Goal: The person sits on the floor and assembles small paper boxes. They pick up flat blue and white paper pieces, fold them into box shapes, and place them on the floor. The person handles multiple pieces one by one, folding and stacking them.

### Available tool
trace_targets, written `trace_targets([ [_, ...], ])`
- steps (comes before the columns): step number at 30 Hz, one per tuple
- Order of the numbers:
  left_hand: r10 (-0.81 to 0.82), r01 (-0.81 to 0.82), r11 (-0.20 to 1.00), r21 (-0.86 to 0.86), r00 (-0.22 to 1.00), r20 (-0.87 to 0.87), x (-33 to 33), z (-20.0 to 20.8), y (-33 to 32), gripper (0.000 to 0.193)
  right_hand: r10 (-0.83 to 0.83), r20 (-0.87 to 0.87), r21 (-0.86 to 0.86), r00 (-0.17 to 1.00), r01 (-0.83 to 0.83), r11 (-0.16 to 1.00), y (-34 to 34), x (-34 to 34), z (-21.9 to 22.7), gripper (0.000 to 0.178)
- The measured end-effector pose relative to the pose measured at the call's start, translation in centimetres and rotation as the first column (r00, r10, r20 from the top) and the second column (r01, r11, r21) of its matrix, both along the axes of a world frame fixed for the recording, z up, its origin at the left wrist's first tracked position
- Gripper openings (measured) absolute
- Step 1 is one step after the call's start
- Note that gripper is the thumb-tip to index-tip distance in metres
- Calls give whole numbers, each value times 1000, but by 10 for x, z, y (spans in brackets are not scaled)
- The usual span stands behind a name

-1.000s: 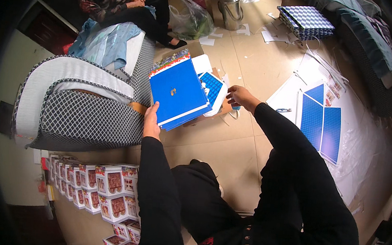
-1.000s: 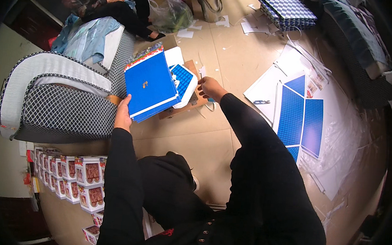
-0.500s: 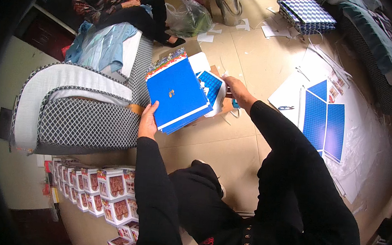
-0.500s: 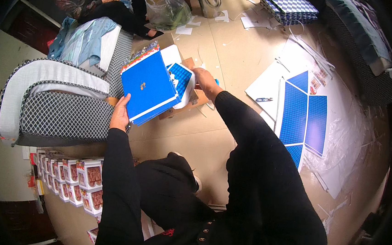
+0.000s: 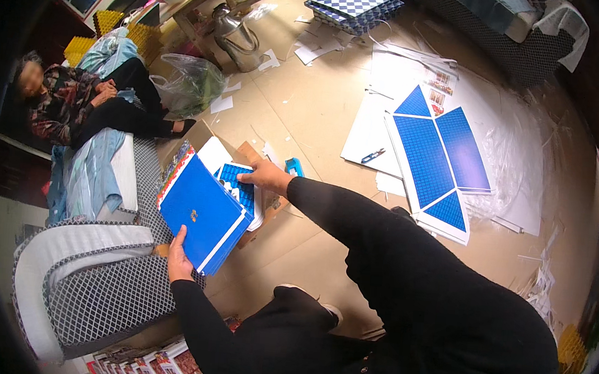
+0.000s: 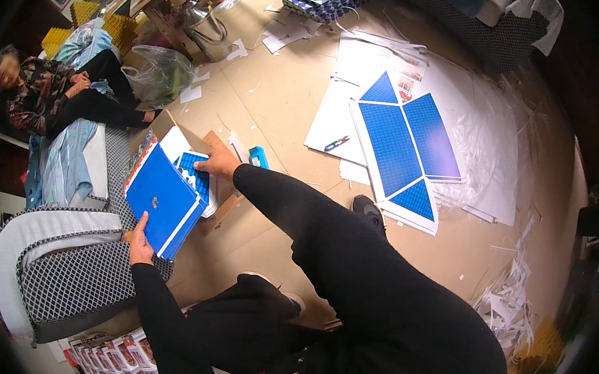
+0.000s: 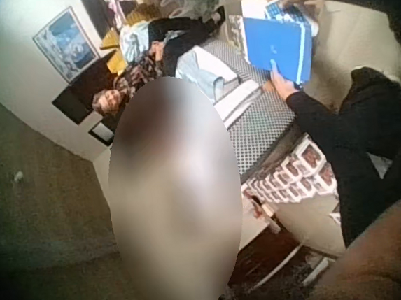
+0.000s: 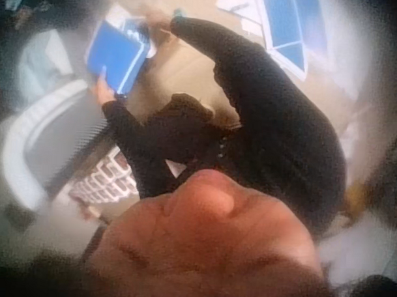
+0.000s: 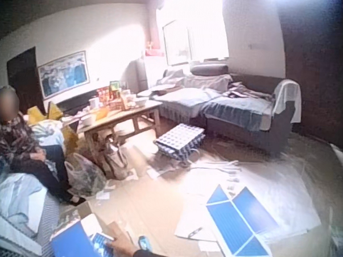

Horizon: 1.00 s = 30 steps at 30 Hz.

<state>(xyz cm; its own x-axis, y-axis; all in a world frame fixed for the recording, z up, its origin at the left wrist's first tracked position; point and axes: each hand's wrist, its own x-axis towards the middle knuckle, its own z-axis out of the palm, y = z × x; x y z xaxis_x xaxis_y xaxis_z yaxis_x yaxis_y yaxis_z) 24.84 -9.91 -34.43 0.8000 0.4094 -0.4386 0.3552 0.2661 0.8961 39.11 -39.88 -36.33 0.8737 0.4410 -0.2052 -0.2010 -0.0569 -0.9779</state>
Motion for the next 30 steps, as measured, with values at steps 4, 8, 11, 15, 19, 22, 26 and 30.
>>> trace_targets([
  [4, 44, -44, 999, -6, 999, -8, 0, 1, -3, 52, -26, 65, 90, 998, 20, 996, 3, 5, -8, 53],
  [8, 44, -45, 998, -48, 999, -22, -4, -5, 5, 52, -61, 140, -6, 988, 63, 998, 6, 2, -9, 53],
  [11, 66, -66, 998, -23, 998, -5, -3, -5, -1, 45, -102, 140, -39, 985, 108, 993, 2, -1, -11, 51],
  [15, 40, -39, 994, -104, 999, 3, -9, 4, -17, 43, 33, 124, -178, 992, -10, 984, -11, 7, -8, 56],
  [19, 67, -78, 973, -216, 996, -56, -26, 10, -16, 41, 201, 7, -341, 980, -186, 921, -9, 22, -6, 56],
  [22, 42, -57, 975, -216, 996, -77, -24, 55, -42, 38, 257, -86, -253, 963, -270, 929, -28, 40, 11, 61],
  [26, 118, -163, 951, -262, 977, -179, -32, 99, -79, 41, 317, -230, -217, 920, -366, 905, -54, 51, 52, 71],
  [30, 164, -211, 952, -223, 964, -211, -36, 133, -122, 39, 384, -337, -251, 860, -475, 843, -81, 72, 94, 82],
])
